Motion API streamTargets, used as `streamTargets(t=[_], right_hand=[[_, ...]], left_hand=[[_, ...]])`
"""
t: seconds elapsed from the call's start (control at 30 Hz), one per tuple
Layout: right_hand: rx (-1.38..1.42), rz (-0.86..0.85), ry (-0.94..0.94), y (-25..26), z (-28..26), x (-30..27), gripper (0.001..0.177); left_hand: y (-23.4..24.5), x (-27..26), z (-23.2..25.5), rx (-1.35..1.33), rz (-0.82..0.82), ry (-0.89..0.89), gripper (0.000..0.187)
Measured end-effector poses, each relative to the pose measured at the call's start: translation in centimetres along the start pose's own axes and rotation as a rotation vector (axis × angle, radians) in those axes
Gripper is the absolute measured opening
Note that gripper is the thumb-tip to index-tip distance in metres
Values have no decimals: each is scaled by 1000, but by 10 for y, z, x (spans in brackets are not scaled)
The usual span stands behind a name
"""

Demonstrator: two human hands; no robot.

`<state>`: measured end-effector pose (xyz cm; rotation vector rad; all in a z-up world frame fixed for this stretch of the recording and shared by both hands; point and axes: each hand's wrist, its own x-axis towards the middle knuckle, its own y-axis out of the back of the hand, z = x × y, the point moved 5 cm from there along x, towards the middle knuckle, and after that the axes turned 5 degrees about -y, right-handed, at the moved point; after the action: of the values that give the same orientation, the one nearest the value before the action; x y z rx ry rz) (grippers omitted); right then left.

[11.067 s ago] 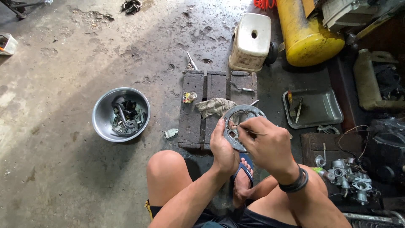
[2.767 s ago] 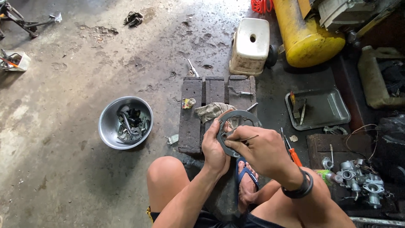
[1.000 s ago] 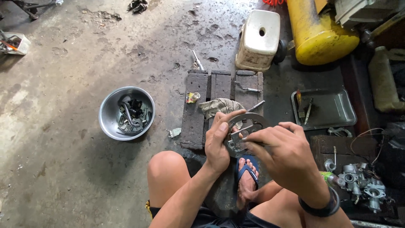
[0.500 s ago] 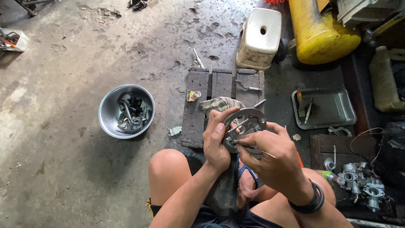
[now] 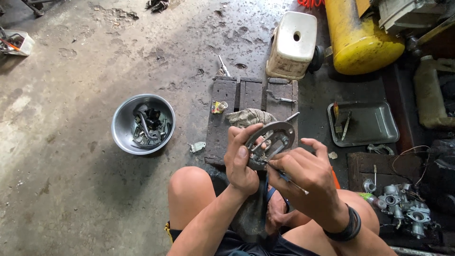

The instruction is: A person uses a small metal pick to scrape and clean debris from a circular motorcycle component.

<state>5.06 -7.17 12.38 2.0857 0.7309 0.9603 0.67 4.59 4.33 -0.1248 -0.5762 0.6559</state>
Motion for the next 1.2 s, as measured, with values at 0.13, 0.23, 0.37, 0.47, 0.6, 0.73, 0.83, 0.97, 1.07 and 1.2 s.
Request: streamTargets(t=[0.13,0.23,0.37,0.47,0.6,0.73,0.83,0.97,1.07,1.2], right_hand=[[29,35,4,8,-3,-2,14],[151,7,-29,7,-1,0,16],[104,10,-22,7,2,-1,18],[84,6,-23,4,5,-1,17],[84,19,-16,7,4,1,16],[81,-28,7,2,5,2,15],[-31,42,21,7,10,0,15],[122,157,-228,18,41,-6,14],[262,79,-359,20,55,-7,42],[781,-229,-505,8,74,-8,89]], left_hand=[[-5,-1,5,52,-3,-99,50],[-5,-1,6,51,-2,-165,48],[-5,0,2,91,3,-116,49],[-5,0,-1,75,17,-85,50],[-5,3,0,73,17,-55,48],[-4,3,-6,59,37,-56,50],[0,6,-23,-189,121,125,49],[12,11,-48,-453,290,407,38],[16,7,-59,-522,369,540,29],[12,12,-58,-521,327,534,28]])
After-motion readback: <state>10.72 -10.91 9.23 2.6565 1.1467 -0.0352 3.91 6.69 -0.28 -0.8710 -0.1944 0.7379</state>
